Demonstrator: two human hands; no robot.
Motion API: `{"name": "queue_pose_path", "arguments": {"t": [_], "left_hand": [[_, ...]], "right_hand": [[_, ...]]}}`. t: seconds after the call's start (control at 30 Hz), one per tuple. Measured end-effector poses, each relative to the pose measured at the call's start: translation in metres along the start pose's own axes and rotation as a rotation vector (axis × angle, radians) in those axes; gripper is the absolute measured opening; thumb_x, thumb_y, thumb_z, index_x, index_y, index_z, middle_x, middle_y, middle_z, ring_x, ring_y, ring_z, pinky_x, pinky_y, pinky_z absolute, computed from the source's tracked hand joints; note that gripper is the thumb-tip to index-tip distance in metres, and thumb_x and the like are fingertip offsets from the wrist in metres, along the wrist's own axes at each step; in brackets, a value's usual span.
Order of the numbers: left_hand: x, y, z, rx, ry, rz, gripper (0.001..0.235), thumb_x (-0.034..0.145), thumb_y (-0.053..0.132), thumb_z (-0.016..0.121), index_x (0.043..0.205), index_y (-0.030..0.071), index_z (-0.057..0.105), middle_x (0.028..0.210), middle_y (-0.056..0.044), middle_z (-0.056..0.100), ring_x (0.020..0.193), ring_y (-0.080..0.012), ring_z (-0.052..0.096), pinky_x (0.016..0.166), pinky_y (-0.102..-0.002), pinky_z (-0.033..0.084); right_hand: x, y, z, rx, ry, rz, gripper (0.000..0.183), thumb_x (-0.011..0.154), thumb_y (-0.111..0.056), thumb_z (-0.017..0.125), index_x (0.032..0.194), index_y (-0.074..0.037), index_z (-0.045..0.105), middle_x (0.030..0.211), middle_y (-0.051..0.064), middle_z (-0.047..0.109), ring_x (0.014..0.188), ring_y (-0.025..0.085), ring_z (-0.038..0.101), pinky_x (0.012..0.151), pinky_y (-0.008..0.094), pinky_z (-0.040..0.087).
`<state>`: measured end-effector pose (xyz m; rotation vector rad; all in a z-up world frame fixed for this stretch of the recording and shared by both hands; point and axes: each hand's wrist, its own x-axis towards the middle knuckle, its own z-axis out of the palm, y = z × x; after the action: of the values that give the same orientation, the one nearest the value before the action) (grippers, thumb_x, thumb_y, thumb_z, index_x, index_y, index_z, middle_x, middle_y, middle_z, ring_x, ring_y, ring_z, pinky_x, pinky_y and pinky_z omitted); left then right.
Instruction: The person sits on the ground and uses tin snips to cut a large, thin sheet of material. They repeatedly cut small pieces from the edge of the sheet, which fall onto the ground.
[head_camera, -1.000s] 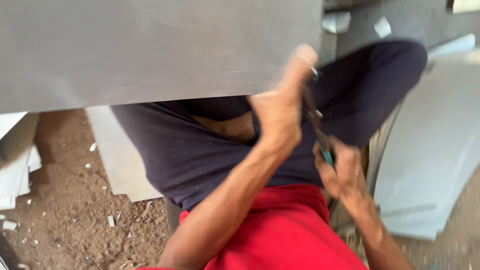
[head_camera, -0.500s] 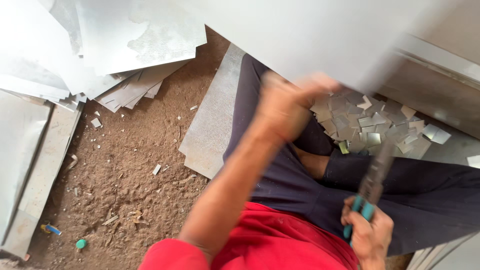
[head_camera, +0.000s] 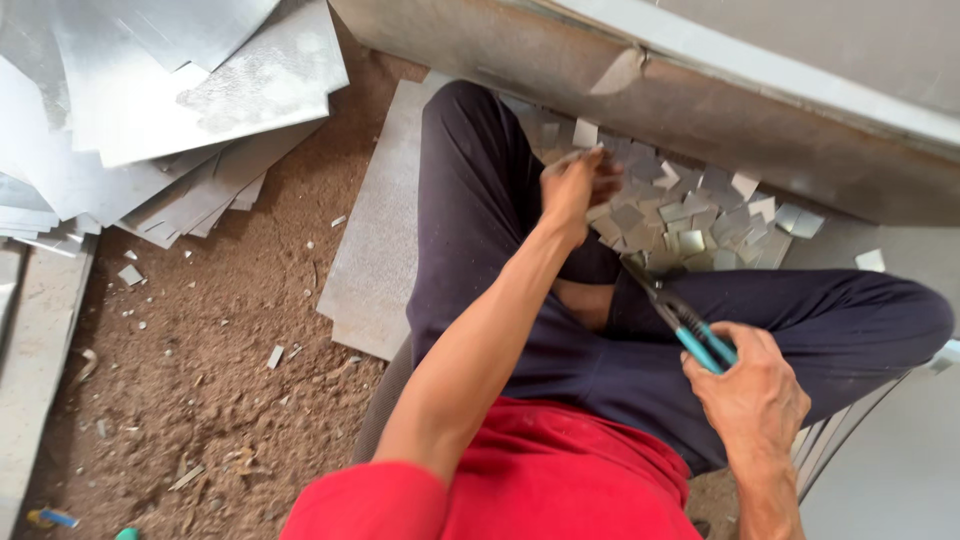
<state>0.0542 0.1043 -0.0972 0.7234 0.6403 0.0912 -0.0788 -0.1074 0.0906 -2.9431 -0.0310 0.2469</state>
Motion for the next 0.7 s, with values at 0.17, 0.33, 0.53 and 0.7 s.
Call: {"name": "queue_pose_path", "arguments": {"t": [0.17, 0.33, 0.53, 0.7], "left_hand": [[0.062, -0.039, -0.008, -0.311, 0.062, 0.055, 0.022, 0.096, 0.019, 0.062, 0.095, -0.001, 0.069, 0.079, -0.011, 0.073, 0.062, -0.0228, 0.068, 0.055, -0.032, 0.053], [0.052, -0.027, 0.008, -0.052, 0.438, 0.168, 0.023, 0.094, 0.016, 0.063, 0.086, -0.005, 0.068, 0.072, -0.013, 0.071, 0.058, -0.0227, 0.066, 0.052, -0.033, 0.051], [0.027, -0.012, 0.023, 0.687, 0.779, 0.439, 0.024, 0.086, 0.014, 0.074, 0.074, -0.007, 0.071, 0.069, -0.017, 0.07, 0.058, -0.0233, 0.063, 0.058, -0.032, 0.047], [0.02, -0.017, 0.026, 0.395, 0.669, 0.351, 0.027, 0.082, 0.018, 0.063, 0.072, -0.006, 0.069, 0.065, -0.016, 0.07, 0.058, -0.0286, 0.069, 0.058, -0.04, 0.056]], "right_hand": [[-0.02, -0.057, 0.002, 0.597, -0.061, -0.565, 0.057, 0.093, -0.03, 0.06, 0.14, 0.002, 0.055, 0.144, 0.02, 0.058, 0.135, 0.037, 0.056, 0.115, 0.045, 0.041], [-0.079, -0.099, -0.001, 0.777, -0.318, -0.949, 0.08, 0.09, -0.046, 0.048, 0.154, 0.002, 0.041, 0.162, 0.018, 0.042, 0.154, 0.032, 0.034, 0.125, 0.046, 0.023], [-0.029, -0.118, 0.001, 0.794, -0.377, -1.03, 0.081, 0.092, -0.046, 0.038, 0.157, 0.002, 0.035, 0.166, 0.018, 0.034, 0.158, 0.032, 0.025, 0.128, 0.048, 0.015], [0.011, -0.131, -0.016, 0.788, -0.344, -0.878, 0.079, 0.096, -0.047, 0.033, 0.16, 0.001, 0.031, 0.169, 0.018, 0.03, 0.161, 0.032, 0.022, 0.132, 0.048, 0.013]]}}
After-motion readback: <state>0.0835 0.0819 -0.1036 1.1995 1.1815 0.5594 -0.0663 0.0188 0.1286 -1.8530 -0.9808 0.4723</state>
